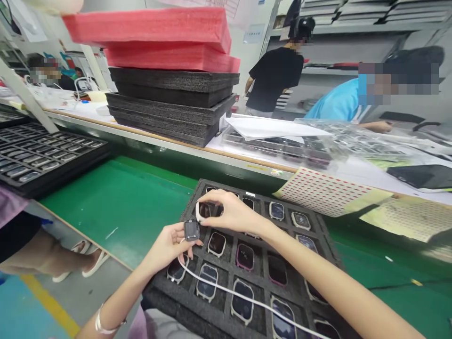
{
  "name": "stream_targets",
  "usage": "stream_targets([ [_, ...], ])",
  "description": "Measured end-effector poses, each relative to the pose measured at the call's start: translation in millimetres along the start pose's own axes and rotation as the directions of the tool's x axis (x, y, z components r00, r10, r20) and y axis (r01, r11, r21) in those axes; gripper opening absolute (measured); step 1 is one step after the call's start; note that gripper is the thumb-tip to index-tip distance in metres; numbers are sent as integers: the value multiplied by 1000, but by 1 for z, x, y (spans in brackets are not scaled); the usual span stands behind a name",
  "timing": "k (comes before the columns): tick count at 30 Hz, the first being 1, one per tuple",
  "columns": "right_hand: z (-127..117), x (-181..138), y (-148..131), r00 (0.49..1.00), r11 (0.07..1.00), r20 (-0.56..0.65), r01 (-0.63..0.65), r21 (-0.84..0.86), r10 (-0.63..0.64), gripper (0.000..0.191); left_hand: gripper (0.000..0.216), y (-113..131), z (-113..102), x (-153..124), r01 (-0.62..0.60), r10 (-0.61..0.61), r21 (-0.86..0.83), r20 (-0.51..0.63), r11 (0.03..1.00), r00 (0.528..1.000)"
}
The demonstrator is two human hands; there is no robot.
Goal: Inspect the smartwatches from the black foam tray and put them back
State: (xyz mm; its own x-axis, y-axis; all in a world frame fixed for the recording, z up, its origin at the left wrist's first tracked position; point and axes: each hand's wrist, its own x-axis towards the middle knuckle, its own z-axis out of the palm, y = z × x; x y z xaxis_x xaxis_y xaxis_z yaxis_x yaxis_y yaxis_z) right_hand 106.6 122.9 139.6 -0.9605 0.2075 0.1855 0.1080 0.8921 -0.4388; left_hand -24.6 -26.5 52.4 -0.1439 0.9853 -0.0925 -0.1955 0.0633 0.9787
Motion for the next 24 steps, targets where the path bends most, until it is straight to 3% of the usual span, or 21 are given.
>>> stream_targets([
  [3, 9, -14, -18, 996, 989, 9, 85, 124, -87, 40, 20, 1, 1, 0, -2, 1, 20, 7, 1000, 1000],
  [8, 32, -22, -23, 988, 986, -18, 156, 53, -156, 35, 21, 1, 1, -2, 1, -1, 19, 9, 1000, 1000],
  [14, 40, -22, -24, 975, 974, 3, 222, -46, -222, 31, 21, 1, -1, -6, -25, 24, 8, 36, 1000, 999],
  [24, 45, -24, -25, 985, 977, -59, 168, 130, -162, 32, 14, -4, -6, -9, -11, 12, -28, 38, 1000, 999],
])
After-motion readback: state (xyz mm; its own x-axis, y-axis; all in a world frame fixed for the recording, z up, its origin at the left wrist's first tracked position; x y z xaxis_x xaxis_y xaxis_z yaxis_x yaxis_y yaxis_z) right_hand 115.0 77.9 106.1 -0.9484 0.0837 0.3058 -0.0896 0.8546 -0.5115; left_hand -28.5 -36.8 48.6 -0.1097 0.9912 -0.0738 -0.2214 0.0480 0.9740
